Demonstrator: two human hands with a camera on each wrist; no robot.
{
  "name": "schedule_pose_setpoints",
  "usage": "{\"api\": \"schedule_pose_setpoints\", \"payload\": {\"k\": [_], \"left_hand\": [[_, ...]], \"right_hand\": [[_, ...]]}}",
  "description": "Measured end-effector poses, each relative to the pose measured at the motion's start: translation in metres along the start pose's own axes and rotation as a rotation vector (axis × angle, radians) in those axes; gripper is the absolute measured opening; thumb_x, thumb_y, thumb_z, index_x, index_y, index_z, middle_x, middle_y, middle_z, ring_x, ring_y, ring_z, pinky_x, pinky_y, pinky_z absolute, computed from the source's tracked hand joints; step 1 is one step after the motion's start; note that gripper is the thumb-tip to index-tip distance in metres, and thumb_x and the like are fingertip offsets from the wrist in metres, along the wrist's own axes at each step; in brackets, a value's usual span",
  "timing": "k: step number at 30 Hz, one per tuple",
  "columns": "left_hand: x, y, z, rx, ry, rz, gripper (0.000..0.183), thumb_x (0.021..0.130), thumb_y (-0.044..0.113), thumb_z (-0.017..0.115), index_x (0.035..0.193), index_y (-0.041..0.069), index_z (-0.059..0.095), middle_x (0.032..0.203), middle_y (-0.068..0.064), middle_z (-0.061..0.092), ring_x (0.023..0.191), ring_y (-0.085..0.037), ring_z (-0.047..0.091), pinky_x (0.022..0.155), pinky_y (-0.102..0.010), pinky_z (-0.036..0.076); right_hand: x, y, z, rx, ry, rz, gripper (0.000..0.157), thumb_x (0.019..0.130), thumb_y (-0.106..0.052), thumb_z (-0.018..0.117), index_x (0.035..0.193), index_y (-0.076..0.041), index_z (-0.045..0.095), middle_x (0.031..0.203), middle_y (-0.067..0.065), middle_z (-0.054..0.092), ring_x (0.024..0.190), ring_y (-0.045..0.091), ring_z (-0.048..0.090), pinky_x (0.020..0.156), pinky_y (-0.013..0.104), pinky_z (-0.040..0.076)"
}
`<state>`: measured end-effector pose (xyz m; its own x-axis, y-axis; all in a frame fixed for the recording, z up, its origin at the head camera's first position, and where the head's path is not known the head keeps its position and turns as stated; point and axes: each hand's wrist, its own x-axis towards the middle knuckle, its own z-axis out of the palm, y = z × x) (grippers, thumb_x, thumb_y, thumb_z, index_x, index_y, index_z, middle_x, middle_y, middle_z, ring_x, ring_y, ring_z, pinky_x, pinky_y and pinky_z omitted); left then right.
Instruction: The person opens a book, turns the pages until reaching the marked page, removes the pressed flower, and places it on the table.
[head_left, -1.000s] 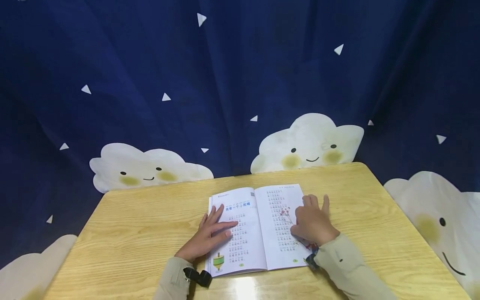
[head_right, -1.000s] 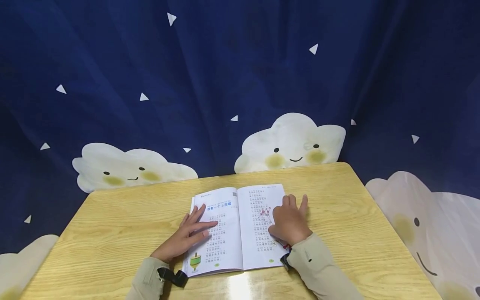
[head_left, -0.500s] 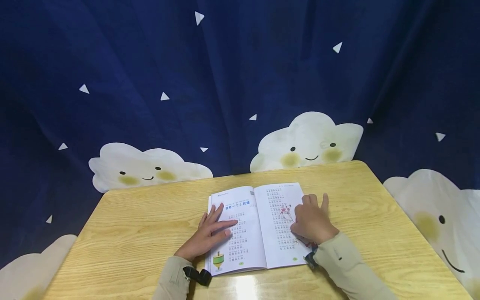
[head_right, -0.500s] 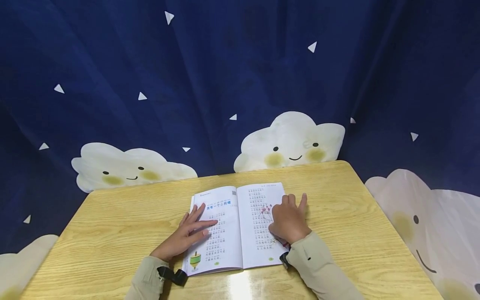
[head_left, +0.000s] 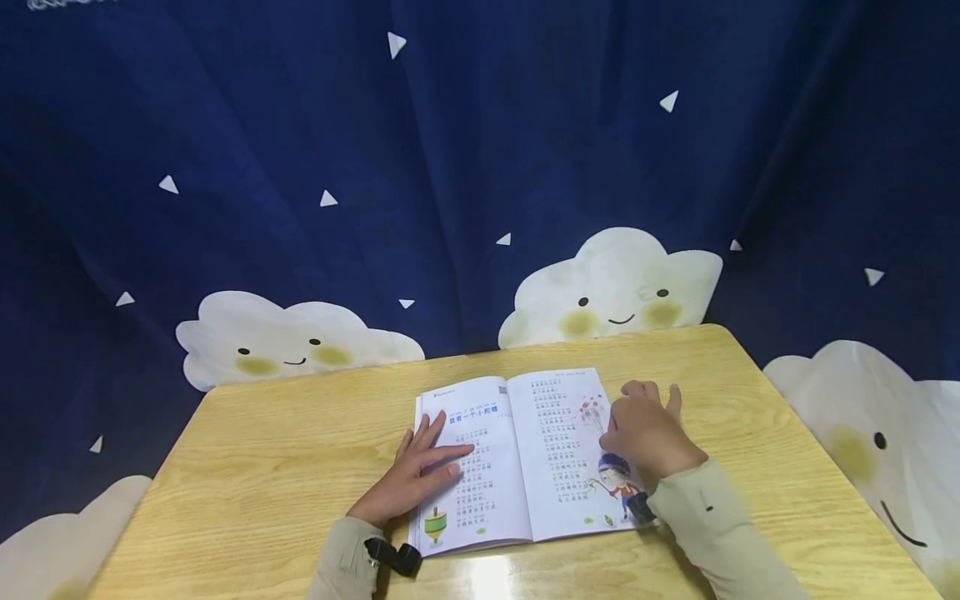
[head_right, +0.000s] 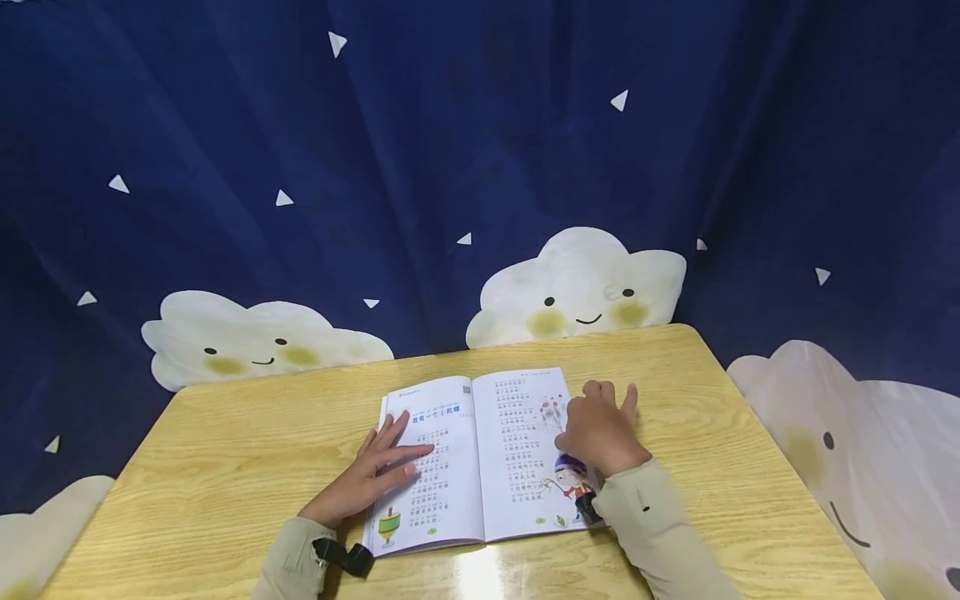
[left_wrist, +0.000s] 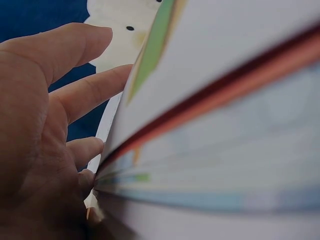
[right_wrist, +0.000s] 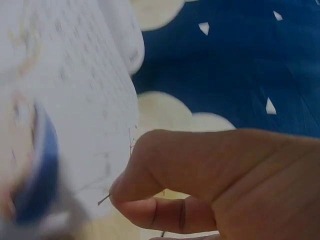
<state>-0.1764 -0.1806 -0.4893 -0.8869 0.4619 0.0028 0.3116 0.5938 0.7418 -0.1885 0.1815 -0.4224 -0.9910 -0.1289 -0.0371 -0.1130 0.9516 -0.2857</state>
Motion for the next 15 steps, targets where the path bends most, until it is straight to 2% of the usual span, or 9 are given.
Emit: {"api": "schedule_pose_setpoints", "payload": {"k": [8, 12, 15], "left_hand": [[-0.001, -0.001, 0.0, -0.001, -0.007, -0.018, 0.034, 0.095, 0.046, 0.055, 0.128, 0.039, 0.062, 0.162, 0.002, 0.005, 0.147, -0.022, -0.011, 0.115, -0.046, -0.012], [-0.001, -0.001, 0.0, 0.002, -0.005, -0.017, 0.034, 0.095, 0.045, 0.056, 0.128, 0.038, 0.062, 0.162, 0.002, 0.005, 0.147, -0.022, -0.011, 0.115, -0.046, -0.012], [-0.001, -0.002, 0.0, 0.006, -0.004, -0.009, 0.035, 0.095, 0.045, 0.055, 0.129, 0.037, 0.062, 0.162, 0.001, 0.006, 0.147, -0.023, -0.011, 0.115, -0.047, -0.012]], "right_hand": [[0.001, 0.035, -0.016, 0.136, 0.026, 0.054, 0.021, 0.073, -0.014, 0.065, 0.056, -0.014, 0.053, 0.132, 0.034, 0.042, 0.125, 0.055, 0.024, 0.099, 0.077, -0.004], [0.001, 0.048, -0.018, 0.15, -0.001, 0.094, 0.021, 0.075, -0.017, 0.065, 0.058, -0.013, 0.053, 0.113, 0.027, 0.048, 0.113, 0.053, 0.031, 0.096, 0.079, -0.003], [0.002, 0.056, -0.016, 0.131, -0.016, 0.136, 0.019, 0.076, -0.02, 0.066, 0.063, -0.012, 0.055, 0.098, 0.02, 0.048, 0.103, 0.05, 0.033, 0.095, 0.08, -0.001]]}}
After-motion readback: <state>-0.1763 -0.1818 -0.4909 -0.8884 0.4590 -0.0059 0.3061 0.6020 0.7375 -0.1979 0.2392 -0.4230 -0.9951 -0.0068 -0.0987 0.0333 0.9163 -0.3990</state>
